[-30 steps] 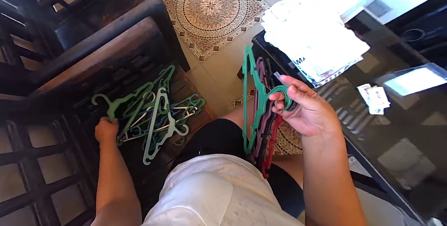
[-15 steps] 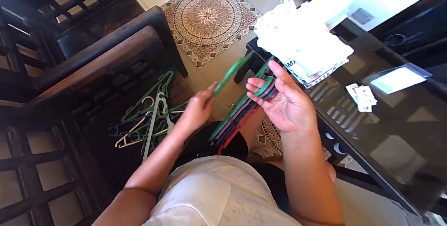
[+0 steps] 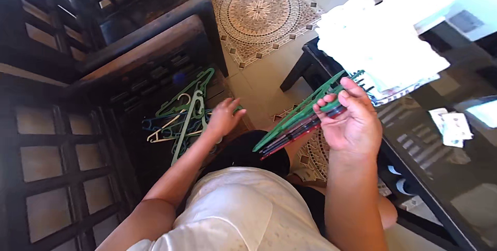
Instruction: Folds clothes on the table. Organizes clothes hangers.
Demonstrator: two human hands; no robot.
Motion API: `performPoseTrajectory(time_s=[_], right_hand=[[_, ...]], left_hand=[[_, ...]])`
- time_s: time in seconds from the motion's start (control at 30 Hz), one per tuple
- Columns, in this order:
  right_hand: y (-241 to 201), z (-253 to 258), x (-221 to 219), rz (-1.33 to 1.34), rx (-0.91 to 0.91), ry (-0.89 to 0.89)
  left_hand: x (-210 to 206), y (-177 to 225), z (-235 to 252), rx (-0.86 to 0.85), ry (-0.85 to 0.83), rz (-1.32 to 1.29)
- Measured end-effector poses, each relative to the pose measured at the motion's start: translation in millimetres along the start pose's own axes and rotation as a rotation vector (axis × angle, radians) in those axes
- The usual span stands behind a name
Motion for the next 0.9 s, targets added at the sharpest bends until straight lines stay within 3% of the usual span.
performPoseTrajectory(time_s=[0.13, 0.23, 0.37, 0.67, 0.77, 0.9], right_hand=[[-1, -2, 13, 0.045, 0.016, 0.057], [2, -2, 15, 0.052, -0.008, 0.062], [12, -2, 16, 0.073, -0.052, 0.09], [18, -6, 20, 0.095, -0.079, 0.126], [17, -7, 20, 0.11, -0.077, 0.126], [18, -10, 23, 0.118, -0.066, 0.133]], left_hand=[[10, -141, -29, 0.574, -0.04, 0.083], [0, -202, -57, 0.821, -0.073, 0.082], [-5, -215, -63, 0.831, -0.031, 0.087], [35, -164, -38, 0.711, -0.069, 0.174], [28, -169, -19, 0.693, -0.106, 0.205], [3, -186, 14, 0.577, 0.015, 0.176]])
Point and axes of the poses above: each hand's wrist, its own z-axis towards the middle knuckle, its own x-axis out of the back of the hand, y = z × x, the point moved 10 cm from there along z, towards the middle knuckle, and after that the axes turned 14 degrees about -y, right-handed, at the moved point
